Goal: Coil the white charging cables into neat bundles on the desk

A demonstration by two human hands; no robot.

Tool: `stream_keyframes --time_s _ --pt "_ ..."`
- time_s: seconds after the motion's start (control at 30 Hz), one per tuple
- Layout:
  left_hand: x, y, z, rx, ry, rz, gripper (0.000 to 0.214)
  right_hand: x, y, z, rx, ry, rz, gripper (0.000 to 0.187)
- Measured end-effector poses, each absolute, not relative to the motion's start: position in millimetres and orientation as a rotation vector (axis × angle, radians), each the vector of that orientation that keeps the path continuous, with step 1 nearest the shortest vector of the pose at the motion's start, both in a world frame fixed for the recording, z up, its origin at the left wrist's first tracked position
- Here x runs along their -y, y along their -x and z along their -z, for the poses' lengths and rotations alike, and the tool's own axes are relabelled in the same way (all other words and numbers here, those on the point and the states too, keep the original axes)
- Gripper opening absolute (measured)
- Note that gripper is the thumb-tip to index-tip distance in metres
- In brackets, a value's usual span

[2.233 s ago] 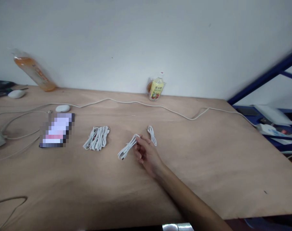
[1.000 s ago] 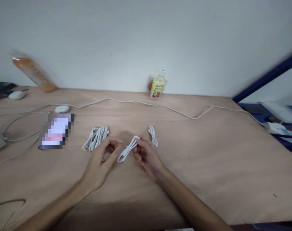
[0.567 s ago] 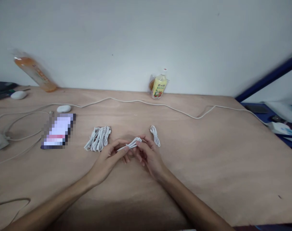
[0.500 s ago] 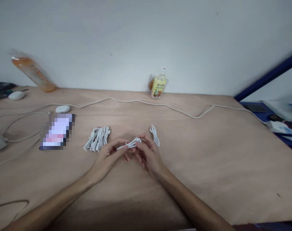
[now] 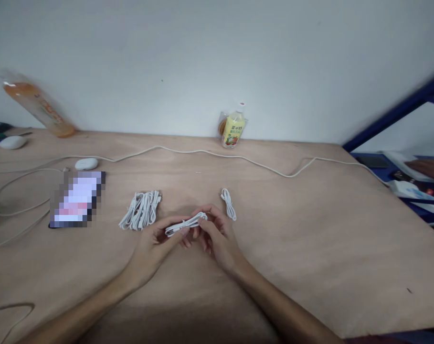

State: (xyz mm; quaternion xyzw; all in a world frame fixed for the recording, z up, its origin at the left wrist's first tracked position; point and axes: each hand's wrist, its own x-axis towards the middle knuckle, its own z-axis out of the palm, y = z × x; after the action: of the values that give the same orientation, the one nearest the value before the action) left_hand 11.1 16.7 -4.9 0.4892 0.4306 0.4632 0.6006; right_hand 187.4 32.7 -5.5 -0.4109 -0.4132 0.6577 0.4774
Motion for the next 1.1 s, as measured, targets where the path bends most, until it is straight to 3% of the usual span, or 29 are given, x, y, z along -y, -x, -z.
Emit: stream_keyframes --time_s 0.43,0.67,1.1 --pt "-15.0 -7.3 1.6 -1.05 -1.202 -1.101 0.029 -27.5 -189.5 5.0 0.998 1.096 -1.569 0.038" --pt "-16.2 -8.9 -1.3 -0.993 -1.23 -1.132 0.026 -28.5 -189.6 6.7 1.028 1.056 -1.606 0.049" --pt "-13.7 -6.2 1.3 -1.051 -1.302 -1.2 0.025 -29.6 -187.2 2.4 0.935 1.0 -1.683 0.026"
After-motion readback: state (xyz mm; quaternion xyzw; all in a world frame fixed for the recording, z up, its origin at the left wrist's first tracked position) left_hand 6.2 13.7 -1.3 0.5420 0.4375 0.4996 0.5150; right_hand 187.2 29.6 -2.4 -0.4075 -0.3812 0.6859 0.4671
